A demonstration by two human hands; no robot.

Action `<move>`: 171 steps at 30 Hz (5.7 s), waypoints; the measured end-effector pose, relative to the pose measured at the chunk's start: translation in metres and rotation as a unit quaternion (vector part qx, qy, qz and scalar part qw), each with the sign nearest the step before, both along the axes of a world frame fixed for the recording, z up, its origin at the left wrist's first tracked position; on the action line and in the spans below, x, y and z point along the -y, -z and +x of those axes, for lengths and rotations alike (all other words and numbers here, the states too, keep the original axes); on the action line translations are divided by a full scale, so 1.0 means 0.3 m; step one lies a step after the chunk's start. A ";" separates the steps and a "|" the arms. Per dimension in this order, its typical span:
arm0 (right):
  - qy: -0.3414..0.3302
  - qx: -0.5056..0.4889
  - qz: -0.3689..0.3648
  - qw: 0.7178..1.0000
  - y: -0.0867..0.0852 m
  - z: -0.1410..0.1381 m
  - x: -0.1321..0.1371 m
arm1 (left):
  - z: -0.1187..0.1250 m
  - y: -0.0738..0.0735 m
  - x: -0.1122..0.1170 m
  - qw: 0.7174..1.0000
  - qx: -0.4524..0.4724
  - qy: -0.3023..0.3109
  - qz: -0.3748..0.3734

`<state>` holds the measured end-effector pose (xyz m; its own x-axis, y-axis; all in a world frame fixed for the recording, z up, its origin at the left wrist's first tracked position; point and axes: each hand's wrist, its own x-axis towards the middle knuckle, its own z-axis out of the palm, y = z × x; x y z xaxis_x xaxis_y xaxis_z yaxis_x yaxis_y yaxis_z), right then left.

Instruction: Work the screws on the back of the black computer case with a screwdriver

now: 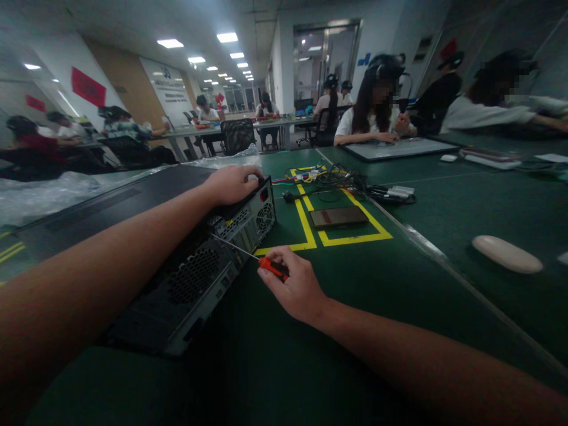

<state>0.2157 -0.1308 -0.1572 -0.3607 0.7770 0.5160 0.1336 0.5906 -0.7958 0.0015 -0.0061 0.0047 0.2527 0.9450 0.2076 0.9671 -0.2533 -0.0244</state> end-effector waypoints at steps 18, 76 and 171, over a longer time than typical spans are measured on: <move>0.001 0.002 0.003 1.000 -0.005 0.005 0.000 | 0.000 0.002 -0.002 1.000 0.011 -0.006 -0.007; -0.019 -0.001 -0.013 1.000 -0.005 0.004 0.003 | 0.010 -0.006 0.005 1.000 -0.001 -0.015 -0.016; -0.012 -0.013 0.021 1.000 0.009 -0.004 -0.004 | 0.004 0.002 0.000 1.000 0.001 -0.003 -0.005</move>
